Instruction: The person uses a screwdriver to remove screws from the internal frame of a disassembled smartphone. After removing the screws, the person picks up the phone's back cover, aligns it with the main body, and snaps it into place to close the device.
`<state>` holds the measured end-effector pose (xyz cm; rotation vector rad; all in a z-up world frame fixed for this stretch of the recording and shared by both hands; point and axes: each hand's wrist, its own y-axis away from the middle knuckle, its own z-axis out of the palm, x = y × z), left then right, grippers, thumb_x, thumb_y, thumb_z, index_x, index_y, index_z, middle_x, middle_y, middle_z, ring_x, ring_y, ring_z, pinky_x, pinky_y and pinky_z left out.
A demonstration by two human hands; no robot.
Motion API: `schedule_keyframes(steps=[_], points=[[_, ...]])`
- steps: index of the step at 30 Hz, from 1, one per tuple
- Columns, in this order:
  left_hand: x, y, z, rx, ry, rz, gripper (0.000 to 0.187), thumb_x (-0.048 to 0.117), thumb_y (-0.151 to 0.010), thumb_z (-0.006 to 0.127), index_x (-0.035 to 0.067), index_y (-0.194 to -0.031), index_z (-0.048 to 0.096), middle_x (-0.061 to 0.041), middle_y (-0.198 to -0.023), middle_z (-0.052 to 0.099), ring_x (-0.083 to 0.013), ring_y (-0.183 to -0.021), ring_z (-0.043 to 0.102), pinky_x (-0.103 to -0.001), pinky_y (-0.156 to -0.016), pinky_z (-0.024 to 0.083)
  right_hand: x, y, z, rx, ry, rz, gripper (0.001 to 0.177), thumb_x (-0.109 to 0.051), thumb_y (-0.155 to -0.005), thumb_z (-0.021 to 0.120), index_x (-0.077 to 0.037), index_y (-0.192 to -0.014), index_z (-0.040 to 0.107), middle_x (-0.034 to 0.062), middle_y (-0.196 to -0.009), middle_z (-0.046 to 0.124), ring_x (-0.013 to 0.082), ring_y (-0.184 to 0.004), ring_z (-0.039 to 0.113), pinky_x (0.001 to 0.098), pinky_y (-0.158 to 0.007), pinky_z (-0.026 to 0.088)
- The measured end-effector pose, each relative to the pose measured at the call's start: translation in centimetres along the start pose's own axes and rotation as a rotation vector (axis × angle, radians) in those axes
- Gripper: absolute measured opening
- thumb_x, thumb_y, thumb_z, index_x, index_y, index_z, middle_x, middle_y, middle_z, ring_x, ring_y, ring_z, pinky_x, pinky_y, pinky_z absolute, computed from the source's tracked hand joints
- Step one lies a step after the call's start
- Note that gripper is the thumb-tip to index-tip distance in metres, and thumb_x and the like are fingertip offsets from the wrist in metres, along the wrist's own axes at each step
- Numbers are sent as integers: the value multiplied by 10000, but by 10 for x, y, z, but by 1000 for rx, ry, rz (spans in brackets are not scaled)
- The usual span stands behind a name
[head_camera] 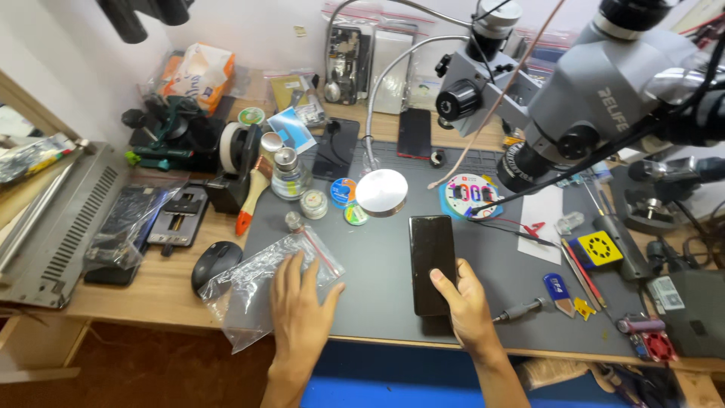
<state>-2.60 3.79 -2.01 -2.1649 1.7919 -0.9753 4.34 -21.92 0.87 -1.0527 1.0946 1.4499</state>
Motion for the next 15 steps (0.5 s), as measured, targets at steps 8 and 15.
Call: schedule_keyframes(steps=[8,15], points=[[5,0,-3,66,10,39,167,264,-912,767,138,-1017,732,-15,-1163,737,-254,-1159,634,-437,-996,478,-7,11,-2,22,115,19,211,-155,-983,657,-35,-1154,626,85,-1048,738,144,-955,663,298,-887,544],[20,-2,-11,66,-22,89,154,290,-873,822,198,-835,705,27,-910,669,-260,-876,565,-422,-819,453,-2,11,-6,35,-15,-22,192,-125,-984,651,-23,-1146,632,101,-1077,723,159,-987,652,314,-906,544]])
